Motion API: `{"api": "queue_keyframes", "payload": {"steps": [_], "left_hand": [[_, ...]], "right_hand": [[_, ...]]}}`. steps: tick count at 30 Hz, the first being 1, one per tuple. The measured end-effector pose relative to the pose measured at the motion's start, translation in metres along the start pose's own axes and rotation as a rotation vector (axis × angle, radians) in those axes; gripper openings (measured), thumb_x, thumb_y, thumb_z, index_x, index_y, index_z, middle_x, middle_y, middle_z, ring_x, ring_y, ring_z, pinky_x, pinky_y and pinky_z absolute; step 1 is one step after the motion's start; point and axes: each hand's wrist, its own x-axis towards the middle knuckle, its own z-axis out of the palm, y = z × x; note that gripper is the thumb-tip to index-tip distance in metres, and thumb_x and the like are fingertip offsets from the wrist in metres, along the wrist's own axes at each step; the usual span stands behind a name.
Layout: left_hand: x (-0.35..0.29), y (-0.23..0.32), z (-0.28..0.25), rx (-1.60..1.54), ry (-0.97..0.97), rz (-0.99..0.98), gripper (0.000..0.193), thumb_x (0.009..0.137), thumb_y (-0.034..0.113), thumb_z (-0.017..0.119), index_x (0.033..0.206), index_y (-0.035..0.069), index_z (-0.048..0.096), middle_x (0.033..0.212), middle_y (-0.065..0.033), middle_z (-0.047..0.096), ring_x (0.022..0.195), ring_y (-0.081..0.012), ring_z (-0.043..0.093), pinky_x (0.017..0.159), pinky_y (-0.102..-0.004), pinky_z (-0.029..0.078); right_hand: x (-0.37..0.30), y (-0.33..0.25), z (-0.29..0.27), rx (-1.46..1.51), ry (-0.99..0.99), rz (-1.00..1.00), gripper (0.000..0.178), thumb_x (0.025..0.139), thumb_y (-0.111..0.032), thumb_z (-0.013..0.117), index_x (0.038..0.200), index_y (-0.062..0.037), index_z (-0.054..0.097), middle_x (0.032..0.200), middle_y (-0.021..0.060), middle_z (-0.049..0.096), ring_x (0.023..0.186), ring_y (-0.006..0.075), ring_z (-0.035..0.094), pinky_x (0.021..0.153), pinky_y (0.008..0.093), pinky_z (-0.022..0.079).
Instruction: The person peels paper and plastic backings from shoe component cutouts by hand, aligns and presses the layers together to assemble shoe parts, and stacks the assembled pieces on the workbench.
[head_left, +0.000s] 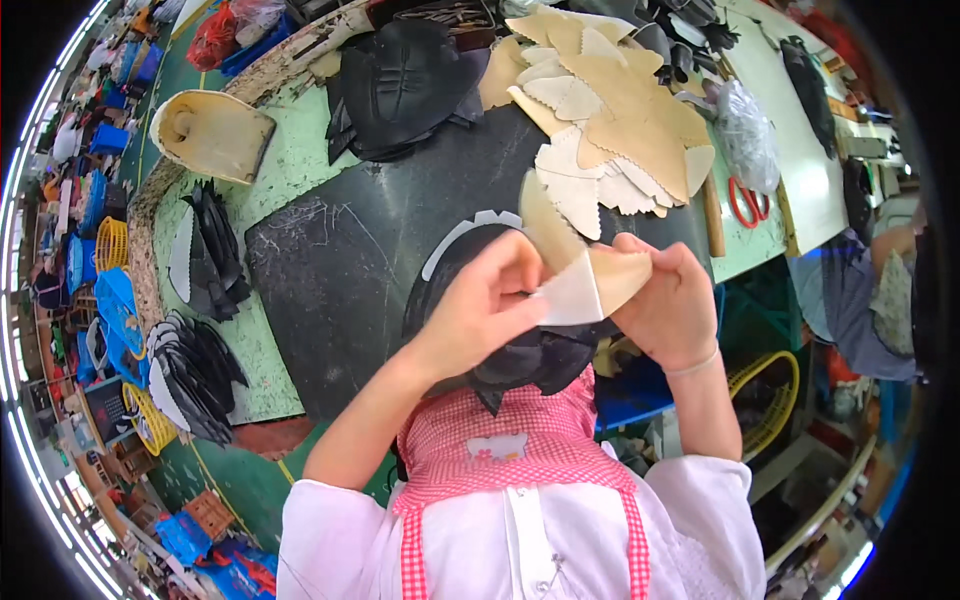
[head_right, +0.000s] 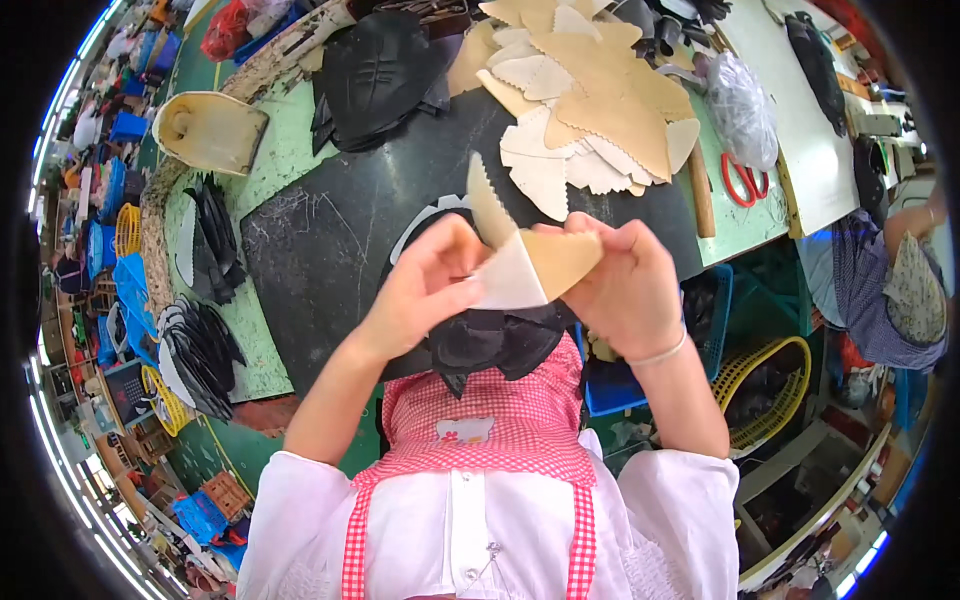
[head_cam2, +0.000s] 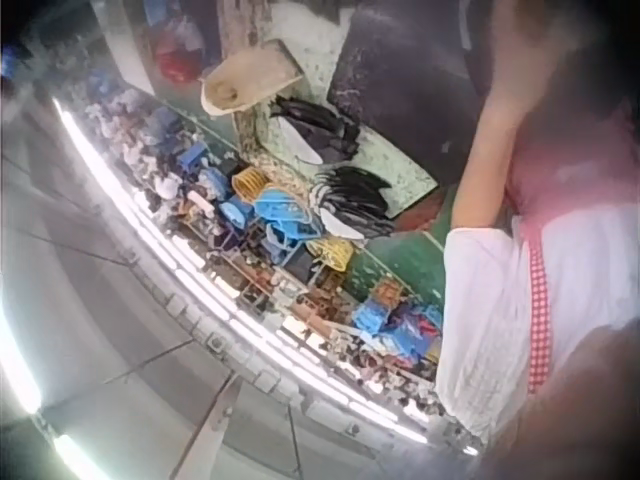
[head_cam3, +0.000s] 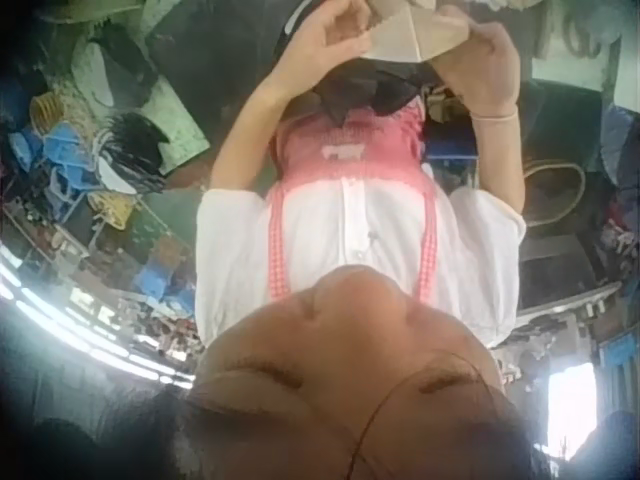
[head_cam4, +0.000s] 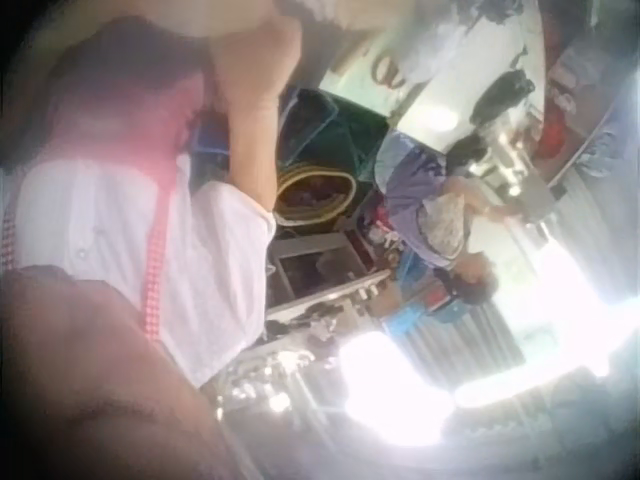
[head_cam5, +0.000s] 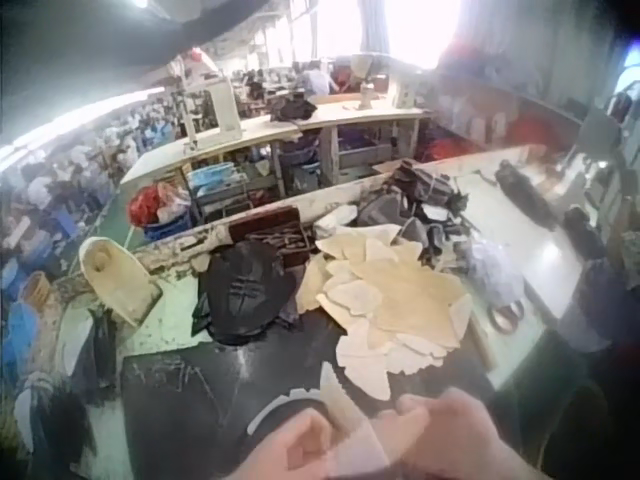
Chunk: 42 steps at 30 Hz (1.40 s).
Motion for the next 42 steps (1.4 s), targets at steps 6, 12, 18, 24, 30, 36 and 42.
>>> {"api": "queue_keyframes", "payload": {"steps": [6, 12, 18, 24, 30, 36, 42], "left_hand": [[-0.035, 0.013, -0.040, -0.125, -0.139, -0.439, 0.044, 0.070, -0.003, 0.042, 0.114, 0.004, 0.046, 0.119, -0.0220, 0.068, 0.116, -0.0196, 0.063, 0.097, -0.0298, 0.049], [-0.048, 0.003, -0.037, -0.645, -0.007, -0.458, 0.053, 0.075, 0.003, 0.051, 0.127, 0.000, 0.042, 0.143, -0.0357, 0.048, 0.115, -0.0436, 0.065, 0.094, -0.0416, 0.058], [-0.045, 0.021, -0.055, -0.472, -0.059, -0.468, 0.089, 0.076, 0.022, 0.051, 0.153, -0.010, 0.024, 0.143, -0.0345, 0.048, 0.124, -0.0461, 0.059, 0.086, -0.0520, 0.060], [-0.048, 0.012, -0.042, -0.359, 0.017, -0.459, 0.082, 0.076, 0.022, 0.050, 0.146, -0.018, 0.036, 0.142, -0.0293, 0.053, 0.123, -0.0391, 0.061, 0.092, -0.0487, 0.058], [-0.051, 0.022, -0.020, -0.191, 0.010, -0.491, 0.072, 0.079, 0.002, 0.040, 0.150, -0.010, 0.038, 0.136, -0.0246, 0.058, 0.116, -0.0309, 0.066, 0.089, -0.0383, 0.061], [-0.053, 0.028, 0.004, 0.785, -0.111, -0.180, 0.071, 0.077, -0.007, 0.039, 0.148, -0.001, 0.045, 0.137, -0.0217, 0.061, 0.115, -0.0326, 0.067, 0.095, -0.0382, 0.057], [-0.064, 0.030, -0.004, 0.432, -0.078, -0.298, 0.072, 0.076, -0.009, 0.039, 0.148, -0.004, 0.044, 0.141, -0.0206, 0.059, 0.124, -0.0314, 0.063, 0.106, -0.0381, 0.049]], "right_hand": [[-0.004, -0.045, -0.069, -0.924, -0.010, -0.035, 0.012, 0.087, -0.012, 0.053, 0.098, -0.0067, 0.055, 0.075, 0.0040, 0.055, 0.077, 0.0201, 0.055, 0.078, 0.0350, 0.047], [0.002, 0.001, -0.044, -1.833, -0.456, -0.835, 0.044, 0.067, -0.003, 0.083, 0.109, -0.0128, 0.072, 0.123, 0.0114, 0.068, 0.110, 0.0290, 0.065, 0.101, 0.0386, 0.047], [0.023, 0.012, -0.020, -1.471, -0.202, -0.869, 0.026, 0.083, 0.003, 0.073, 0.109, -0.0040, 0.073, 0.108, 0.0094, 0.072, 0.094, 0.0183, 0.068, 0.085, 0.0303, 0.054], [0.008, 0.014, -0.004, -1.556, -0.229, -0.697, 0.017, 0.085, 0.004, 0.071, 0.101, -0.0027, 0.075, 0.088, 0.0073, 0.071, 0.072, 0.0137, 0.068, 0.065, 0.0258, 0.055], [0.012, 0.026, -0.006, -1.601, -0.191, -0.705, 0.016, 0.083, -0.004, 0.077, 0.099, -0.0042, 0.076, 0.087, 0.0079, 0.072, 0.070, 0.0175, 0.069, 0.065, 0.0278, 0.055], [0.003, 0.025, -0.011, -1.631, -0.216, -0.731, 0.014, 0.081, -0.004, 0.077, 0.095, -0.0052, 0.075, 0.083, 0.0078, 0.071, 0.067, 0.0183, 0.069, 0.062, 0.0283, 0.056], [-0.008, -0.011, -0.055, -1.209, 0.098, -0.539, 0.003, 0.088, 0.001, 0.060, 0.089, -0.0013, 0.062, 0.074, 0.0037, 0.064, 0.062, 0.0089, 0.056, 0.060, 0.0221, 0.044]]}}
